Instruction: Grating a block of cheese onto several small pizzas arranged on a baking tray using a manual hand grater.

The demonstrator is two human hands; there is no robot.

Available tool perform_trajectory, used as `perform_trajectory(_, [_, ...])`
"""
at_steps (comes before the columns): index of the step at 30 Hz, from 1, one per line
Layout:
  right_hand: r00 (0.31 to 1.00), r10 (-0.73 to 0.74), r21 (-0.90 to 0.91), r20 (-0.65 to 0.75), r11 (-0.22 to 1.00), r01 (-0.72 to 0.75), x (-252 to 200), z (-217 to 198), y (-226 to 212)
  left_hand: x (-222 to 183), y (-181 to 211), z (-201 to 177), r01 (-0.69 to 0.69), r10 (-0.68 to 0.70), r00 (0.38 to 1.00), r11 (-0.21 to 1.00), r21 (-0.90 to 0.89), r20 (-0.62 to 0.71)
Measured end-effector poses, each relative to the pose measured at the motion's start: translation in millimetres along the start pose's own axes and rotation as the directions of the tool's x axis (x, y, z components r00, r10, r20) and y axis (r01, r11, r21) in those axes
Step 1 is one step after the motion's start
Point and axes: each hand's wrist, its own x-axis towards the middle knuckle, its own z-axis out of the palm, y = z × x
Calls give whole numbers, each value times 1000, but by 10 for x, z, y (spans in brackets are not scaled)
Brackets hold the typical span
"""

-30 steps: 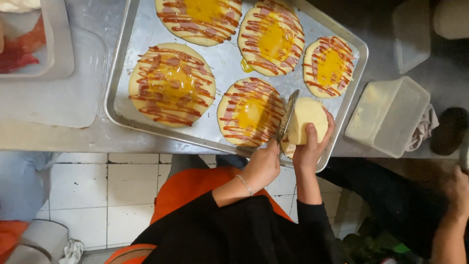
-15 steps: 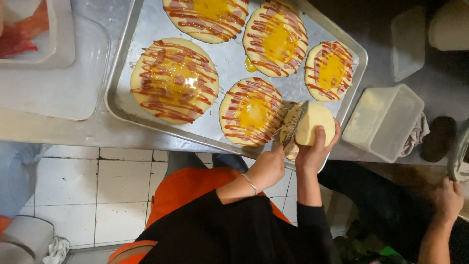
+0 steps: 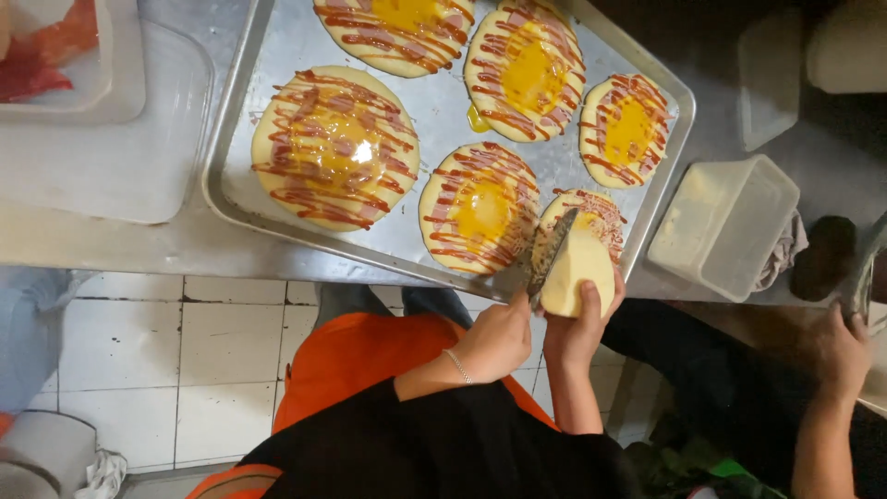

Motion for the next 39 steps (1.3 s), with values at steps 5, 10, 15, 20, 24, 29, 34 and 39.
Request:
perform_trajectory(5, [999,39,45,-22,998,-38,-17,-94,200,-188,-175,131,6,-5,1000,999,-48,4])
perform_trajectory(10, [996,78,57,-42,996,-76,-180,-29,162,-223,-122,-84,-24,26,999,997,-68,36])
perform_trajectory(15, [992,101,30,-77,995,-99,-214,-73,305,-351,-209,-57,97,-92,988,995,-38,123])
perform_trajectory(20, [994,84,-23,-69,996,-86,-449,-73,332,-343,-449,180,112,-96,984,989,-101,153])
perform_trajectory(24, [994,92,14,-62,996,-92,-379,-209,450,-381,-429,102,95,-79,980,992,-79,182])
perform_trajectory(29, [981,178,-48,-72,982,-181,-540,-83,377,-370,-367,-161,149,-123,969,983,-110,212])
perform_trajectory(34, [974,218,-80,-56,972,-222,-503,-35,446,-413,-464,-144,177,-157,967,981,-85,201])
perform_trajectory(39, [989,136,-157,-61,977,-144,-779,103,326,-466,-408,-359,144,-113,970,980,-137,215])
